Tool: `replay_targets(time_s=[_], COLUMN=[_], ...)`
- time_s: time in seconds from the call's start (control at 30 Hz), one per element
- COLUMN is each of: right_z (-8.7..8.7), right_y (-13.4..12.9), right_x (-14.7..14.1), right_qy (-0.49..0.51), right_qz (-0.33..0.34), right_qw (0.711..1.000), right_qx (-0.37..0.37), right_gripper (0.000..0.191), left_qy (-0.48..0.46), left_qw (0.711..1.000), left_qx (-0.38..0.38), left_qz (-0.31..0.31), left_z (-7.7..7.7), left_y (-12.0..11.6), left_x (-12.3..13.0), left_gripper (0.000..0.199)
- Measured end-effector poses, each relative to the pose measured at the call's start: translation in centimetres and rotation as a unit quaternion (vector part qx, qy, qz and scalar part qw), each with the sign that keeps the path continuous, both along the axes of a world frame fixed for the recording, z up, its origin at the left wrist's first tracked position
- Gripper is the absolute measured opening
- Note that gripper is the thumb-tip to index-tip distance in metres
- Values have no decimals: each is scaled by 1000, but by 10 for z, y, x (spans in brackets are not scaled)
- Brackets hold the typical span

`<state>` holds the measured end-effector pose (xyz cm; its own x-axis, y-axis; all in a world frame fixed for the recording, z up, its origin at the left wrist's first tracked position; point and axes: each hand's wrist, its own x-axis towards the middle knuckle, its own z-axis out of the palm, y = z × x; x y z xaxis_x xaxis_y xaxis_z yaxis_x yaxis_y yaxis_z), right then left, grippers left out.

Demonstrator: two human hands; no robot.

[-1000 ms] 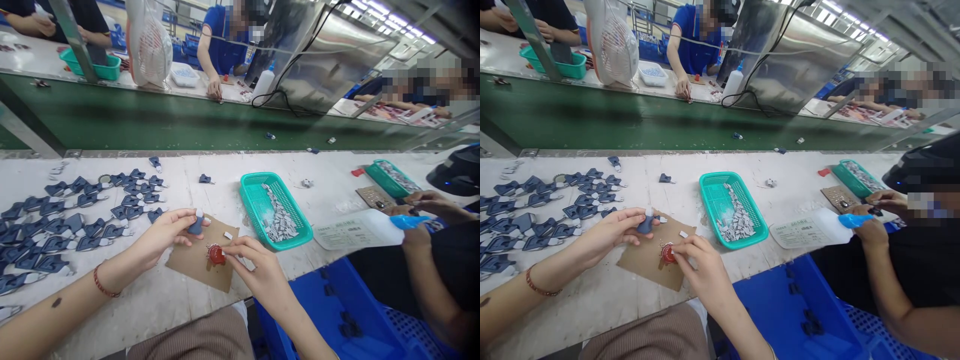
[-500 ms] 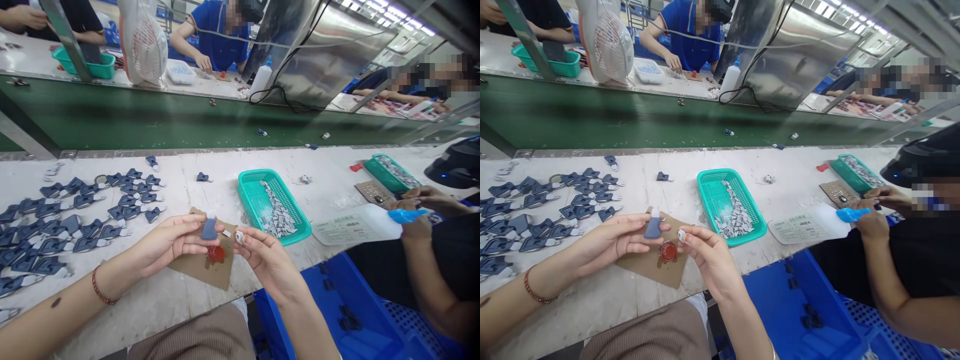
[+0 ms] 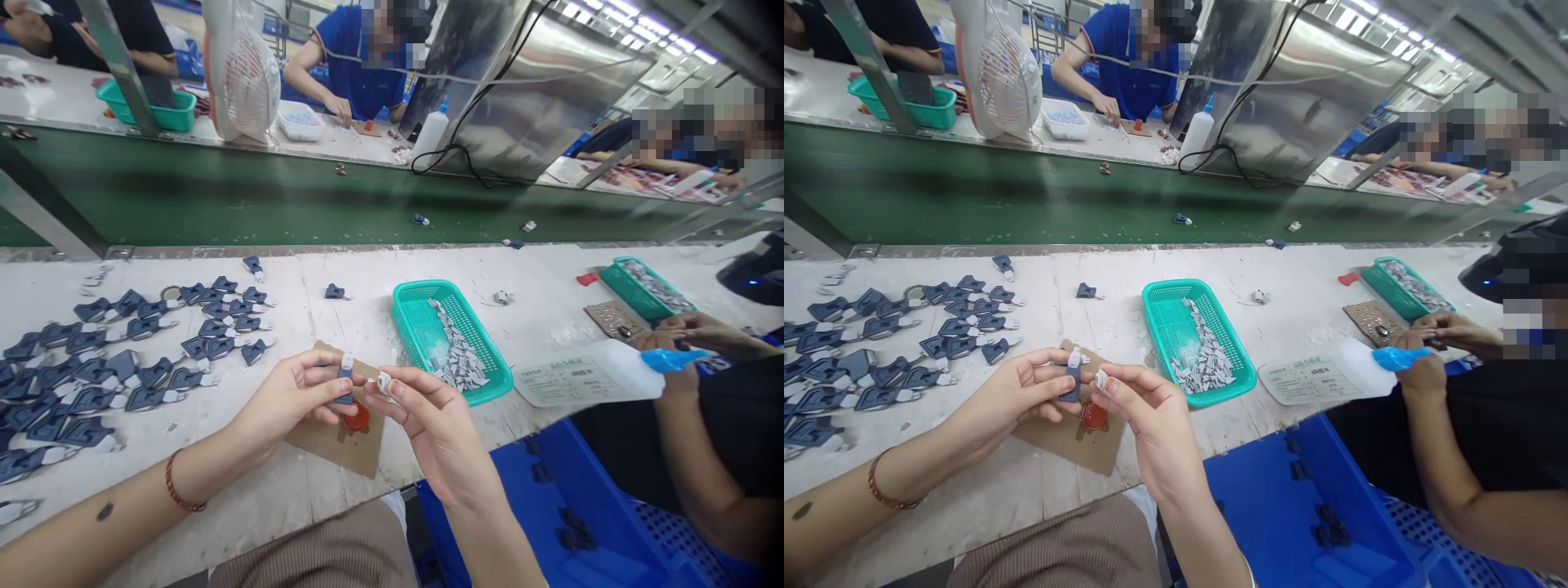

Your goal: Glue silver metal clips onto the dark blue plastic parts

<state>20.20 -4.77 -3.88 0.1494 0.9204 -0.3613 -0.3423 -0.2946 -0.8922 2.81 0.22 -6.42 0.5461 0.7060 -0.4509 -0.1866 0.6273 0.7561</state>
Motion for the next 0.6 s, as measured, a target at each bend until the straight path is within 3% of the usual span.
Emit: replay_targets(time_s=[0.13, 0.4, 0.6], right_z=[-3, -8, -3], right_y=[1, 1, 0], right_x=[-2, -7, -13], right_qy=[-29, -133, -176], right_qz=[-10, 1, 26], right_qw=[1000, 988, 979], right_qx=[6, 84, 101], right_gripper=[21, 9, 9], left_qy=[-5, -9, 6], left_qw=[999, 997, 995], left_qx=[-29, 43, 68], left_qz=[40, 70, 78], left_z=[3, 2, 4], left_y=[-2, -8, -11], left_x=[2, 5, 6], left_gripper=[23, 31, 30])
